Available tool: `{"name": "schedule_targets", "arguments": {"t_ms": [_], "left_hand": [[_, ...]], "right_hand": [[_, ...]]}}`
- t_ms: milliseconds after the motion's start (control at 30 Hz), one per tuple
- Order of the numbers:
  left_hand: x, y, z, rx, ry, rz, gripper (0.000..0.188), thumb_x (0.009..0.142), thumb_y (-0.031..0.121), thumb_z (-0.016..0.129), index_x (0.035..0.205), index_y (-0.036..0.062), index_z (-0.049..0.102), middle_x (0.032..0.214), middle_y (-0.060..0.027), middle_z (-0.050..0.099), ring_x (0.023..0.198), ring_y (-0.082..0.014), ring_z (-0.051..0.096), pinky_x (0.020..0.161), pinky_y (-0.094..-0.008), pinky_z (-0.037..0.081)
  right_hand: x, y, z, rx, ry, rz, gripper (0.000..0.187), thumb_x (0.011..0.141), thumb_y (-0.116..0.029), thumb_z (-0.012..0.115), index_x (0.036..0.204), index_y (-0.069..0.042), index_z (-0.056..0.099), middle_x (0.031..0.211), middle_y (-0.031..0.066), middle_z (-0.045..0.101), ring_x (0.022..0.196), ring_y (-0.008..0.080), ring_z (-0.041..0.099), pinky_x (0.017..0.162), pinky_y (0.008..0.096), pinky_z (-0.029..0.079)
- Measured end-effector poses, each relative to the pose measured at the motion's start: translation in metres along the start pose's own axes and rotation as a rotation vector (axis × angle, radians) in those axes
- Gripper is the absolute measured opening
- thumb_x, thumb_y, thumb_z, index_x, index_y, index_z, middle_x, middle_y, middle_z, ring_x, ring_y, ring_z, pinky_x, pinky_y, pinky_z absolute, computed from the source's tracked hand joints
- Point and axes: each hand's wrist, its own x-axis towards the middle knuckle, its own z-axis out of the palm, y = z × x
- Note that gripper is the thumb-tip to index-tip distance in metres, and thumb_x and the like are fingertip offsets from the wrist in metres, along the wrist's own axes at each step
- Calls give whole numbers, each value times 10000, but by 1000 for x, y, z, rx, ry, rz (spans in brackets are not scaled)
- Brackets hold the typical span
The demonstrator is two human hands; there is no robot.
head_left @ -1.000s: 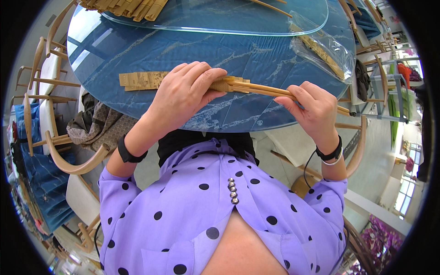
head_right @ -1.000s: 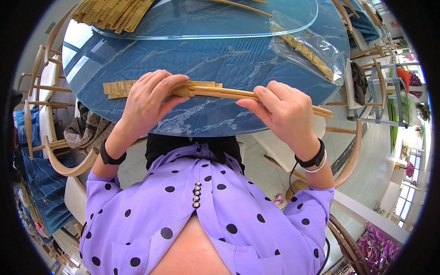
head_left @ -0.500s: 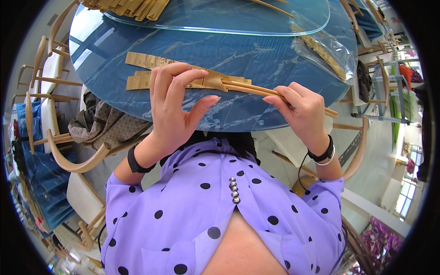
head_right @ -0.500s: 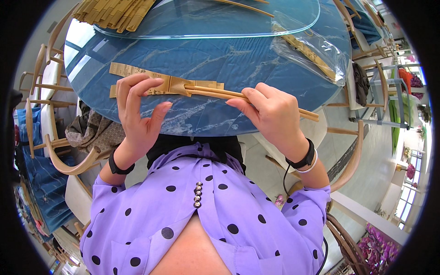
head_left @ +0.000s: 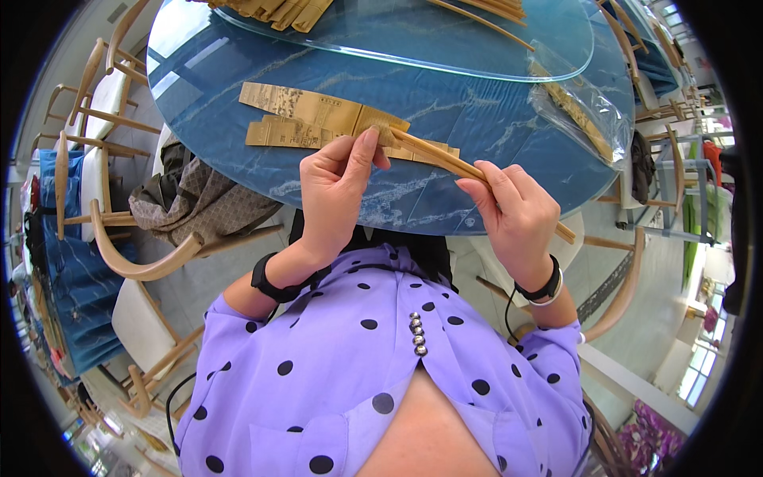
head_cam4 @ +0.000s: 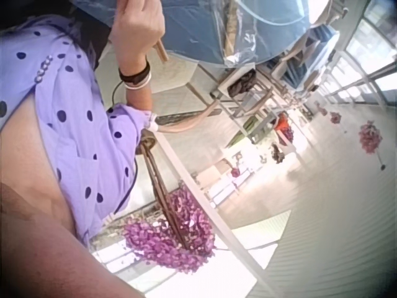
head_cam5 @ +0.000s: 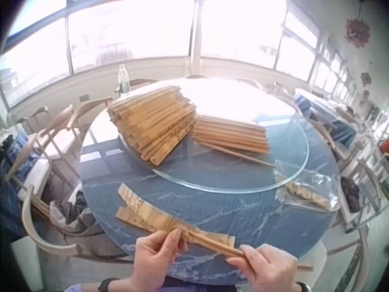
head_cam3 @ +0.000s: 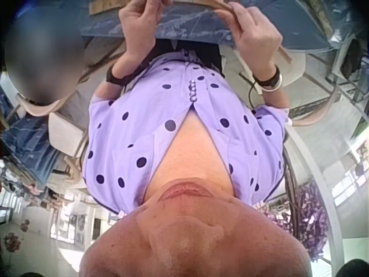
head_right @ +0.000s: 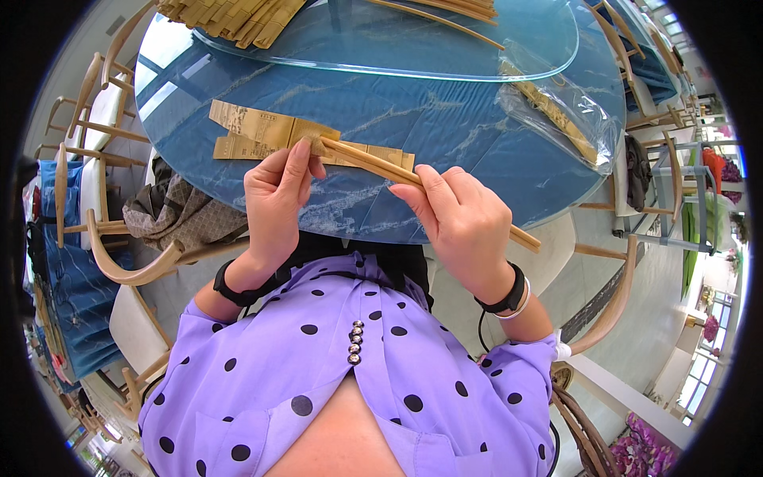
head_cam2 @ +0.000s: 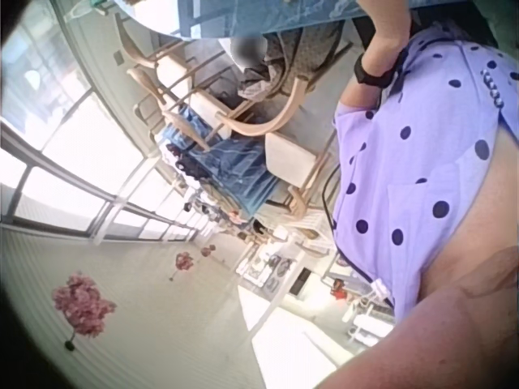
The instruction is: The person repeatedly picks up a flat bamboo strip and a thin bamboo rod from a glass table, slides the rod into a slot on the strip, and then places the assembled unit back on the table. This cycle is repeated multiple times throughout the clip.
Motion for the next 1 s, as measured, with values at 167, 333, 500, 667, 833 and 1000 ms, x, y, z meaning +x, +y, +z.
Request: {"name": "schedule_targets", "arguments": {"t_ms": [167, 333, 500, 667, 833, 1000], "left_hand": [[2, -1, 7, -206, 48, -58, 341, 1053, 278, 604, 921, -17, 714, 695, 23, 588, 508, 3, 321, 452, -207, 232], [0, 14, 23, -351, 101, -115, 359, 1045, 294, 618, 924, -29, 719, 623, 43, 549, 503, 2, 325, 448, -206, 229], [4, 3, 10, -186, -55, -92, 354, 1033, 297, 638, 947, -26, 752, 638, 34, 576, 518, -1, 374, 454, -200, 251], [4, 3, 10, 0, -105, -14, 365, 1039, 289, 629, 889, -24, 742, 658, 16, 595, 517, 0, 397, 449, -195, 264], [-1, -2, 17, 2, -118, -17, 341, 1048, 280, 613, 963, -26, 735, 700, 7, 609, 513, 0, 393, 444, -189, 266], [1, -3, 11, -167, -7, -72, 335, 1061, 286, 588, 1041, -24, 714, 705, 13, 577, 497, -6, 348, 441, -195, 258]], "right_hand": [[1, -3, 0, 48, -50, 12, 265, 871, -290, 788, 914, -59, 667, 655, 34, 489, 524, 186, 519, 445, 320, 396], [0, -10, 4, 85, -51, 55, 265, 876, -289, 783, 906, -56, 662, 654, 42, 489, 520, 197, 523, 446, 333, 407], [3, -11, 5, 68, -44, 67, 263, 880, -284, 778, 914, -47, 669, 657, 44, 503, 521, 204, 531, 448, 334, 414], [3, -10, 2, 118, -58, 89, 260, 886, -279, 771, 914, -40, 671, 657, 45, 516, 523, 207, 538, 449, 335, 414], [4, -11, 7, 139, -58, 97, 252, 891, -278, 767, 913, -45, 673, 659, 46, 521, 524, 208, 540, 451, 336, 414], [2, -9, 4, 131, -59, 101, 255, 892, -279, 767, 911, -44, 671, 663, 44, 525, 525, 208, 540, 451, 335, 416]]}}
